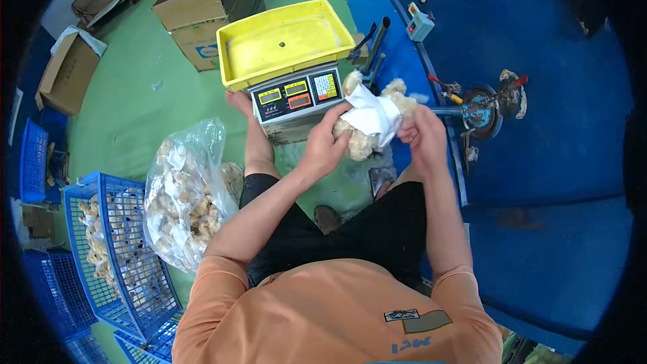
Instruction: Dressing small plush teddy bears and weighing them on a digital scale.
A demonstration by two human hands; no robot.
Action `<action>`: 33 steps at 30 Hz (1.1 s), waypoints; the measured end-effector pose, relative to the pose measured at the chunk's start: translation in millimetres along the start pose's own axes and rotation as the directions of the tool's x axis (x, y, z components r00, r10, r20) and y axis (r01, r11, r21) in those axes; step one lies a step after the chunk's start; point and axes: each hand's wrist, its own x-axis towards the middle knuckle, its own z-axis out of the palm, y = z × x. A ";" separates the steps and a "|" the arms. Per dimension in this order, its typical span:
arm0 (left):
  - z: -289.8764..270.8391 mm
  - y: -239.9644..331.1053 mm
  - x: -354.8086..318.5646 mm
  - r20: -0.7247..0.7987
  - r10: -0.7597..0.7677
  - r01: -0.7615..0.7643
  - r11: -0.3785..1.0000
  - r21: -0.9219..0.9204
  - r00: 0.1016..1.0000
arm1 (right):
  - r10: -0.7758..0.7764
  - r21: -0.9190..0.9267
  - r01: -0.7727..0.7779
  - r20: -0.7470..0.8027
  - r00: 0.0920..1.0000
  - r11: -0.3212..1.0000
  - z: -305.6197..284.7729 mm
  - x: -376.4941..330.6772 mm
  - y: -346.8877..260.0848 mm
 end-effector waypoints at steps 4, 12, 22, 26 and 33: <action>10.8 1.6 -10.6 -0.060 -0.008 0.011 0.999 0.051 0.998 | 0.084 -0.083 -0.097 -0.145 0.986 0.992 -33.1 16.8 -23.0; 48.7 -38.6 -29.6 -0.009 -0.128 0.124 0.937 0.326 0.992 | -0.554 -0.526 0.694 0.426 0.715 0.491 54.7 6.3 -13.3; 54.2 -42.6 -15.4 -0.049 -0.091 0.079 0.974 -0.212 0.995 | -0.445 -0.648 0.740 0.724 0.527 -0.178 3.3 46.8 -2.6; 22.6 -7.0 8.8 0.047 -0.164 0.158 0.777 -0.610 0.985 | -0.438 -0.630 0.748 0.745 0.504 -0.211 -1.2 49.2 2.7; -3.9 1.0 29.3 0.208 -0.365 0.393 0.563 -0.727 0.908 | -0.332 -0.632 0.742 0.765 0.552 -0.224 36.7 37.5 -4.4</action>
